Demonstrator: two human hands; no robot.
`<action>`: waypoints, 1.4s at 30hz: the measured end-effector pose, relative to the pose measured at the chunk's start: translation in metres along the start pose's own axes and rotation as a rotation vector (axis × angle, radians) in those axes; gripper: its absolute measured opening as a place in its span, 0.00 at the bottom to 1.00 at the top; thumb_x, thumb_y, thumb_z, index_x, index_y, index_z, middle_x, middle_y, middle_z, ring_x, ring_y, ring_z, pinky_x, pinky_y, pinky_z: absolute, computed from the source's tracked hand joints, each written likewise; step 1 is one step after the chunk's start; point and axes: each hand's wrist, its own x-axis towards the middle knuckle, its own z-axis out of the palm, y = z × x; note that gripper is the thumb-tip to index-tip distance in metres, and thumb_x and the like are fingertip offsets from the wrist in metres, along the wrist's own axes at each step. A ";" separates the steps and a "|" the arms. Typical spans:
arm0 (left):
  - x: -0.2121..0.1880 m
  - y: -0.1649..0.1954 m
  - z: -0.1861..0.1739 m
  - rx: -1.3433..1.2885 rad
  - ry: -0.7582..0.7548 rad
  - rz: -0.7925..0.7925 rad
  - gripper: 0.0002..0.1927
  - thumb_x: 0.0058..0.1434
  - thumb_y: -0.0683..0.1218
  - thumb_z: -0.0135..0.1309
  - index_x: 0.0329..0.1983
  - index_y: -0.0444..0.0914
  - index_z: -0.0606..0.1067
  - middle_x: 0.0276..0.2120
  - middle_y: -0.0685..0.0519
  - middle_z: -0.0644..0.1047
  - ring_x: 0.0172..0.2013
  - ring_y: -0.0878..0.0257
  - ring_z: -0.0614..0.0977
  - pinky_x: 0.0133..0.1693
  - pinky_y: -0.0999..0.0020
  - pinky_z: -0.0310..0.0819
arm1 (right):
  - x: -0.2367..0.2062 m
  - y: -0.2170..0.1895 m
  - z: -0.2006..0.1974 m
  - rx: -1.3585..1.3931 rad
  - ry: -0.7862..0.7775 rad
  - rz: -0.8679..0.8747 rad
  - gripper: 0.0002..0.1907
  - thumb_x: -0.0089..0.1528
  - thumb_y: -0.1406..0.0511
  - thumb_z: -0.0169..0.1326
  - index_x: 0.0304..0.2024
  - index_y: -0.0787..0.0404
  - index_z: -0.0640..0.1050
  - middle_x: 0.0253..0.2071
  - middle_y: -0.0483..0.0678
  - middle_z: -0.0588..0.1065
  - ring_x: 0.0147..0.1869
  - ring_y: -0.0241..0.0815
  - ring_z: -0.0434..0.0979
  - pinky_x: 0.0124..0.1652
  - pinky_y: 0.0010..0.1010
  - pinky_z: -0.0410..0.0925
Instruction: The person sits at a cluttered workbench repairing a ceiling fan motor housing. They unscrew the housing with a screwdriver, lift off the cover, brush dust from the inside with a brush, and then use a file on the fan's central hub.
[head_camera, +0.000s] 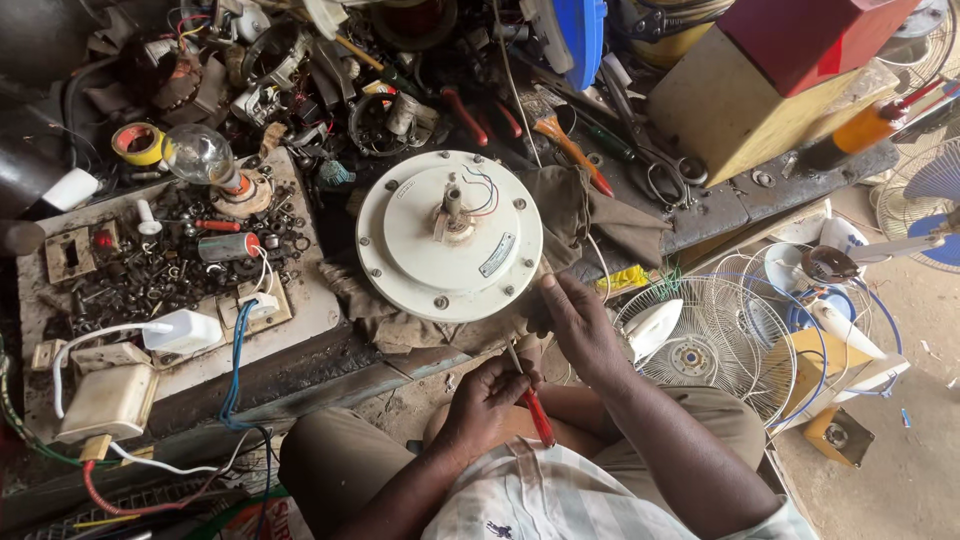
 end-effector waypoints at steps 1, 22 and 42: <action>0.000 0.002 0.000 0.015 -0.003 0.011 0.06 0.68 0.38 0.52 0.47 0.33 0.75 0.38 0.54 0.82 0.41 0.68 0.83 0.47 0.70 0.79 | 0.001 0.000 0.001 -0.017 -0.021 -0.024 0.21 0.73 0.56 0.44 0.40 0.67 0.77 0.31 0.47 0.79 0.33 0.32 0.76 0.36 0.27 0.71; -0.007 -0.007 -0.010 -0.029 -0.022 0.043 0.05 0.70 0.37 0.52 0.47 0.33 0.75 0.37 0.53 0.80 0.41 0.66 0.82 0.48 0.68 0.80 | -0.001 0.013 0.006 0.332 0.006 -0.109 0.08 0.69 0.65 0.54 0.44 0.65 0.75 0.38 0.46 0.78 0.41 0.33 0.77 0.44 0.28 0.72; -0.010 -0.003 -0.013 -0.056 -0.009 0.009 0.05 0.70 0.37 0.51 0.48 0.33 0.75 0.38 0.52 0.80 0.42 0.66 0.81 0.50 0.68 0.78 | 0.005 0.014 0.008 0.098 0.017 -0.209 0.07 0.65 0.73 0.57 0.45 0.64 0.74 0.41 0.44 0.79 0.47 0.31 0.78 0.50 0.25 0.72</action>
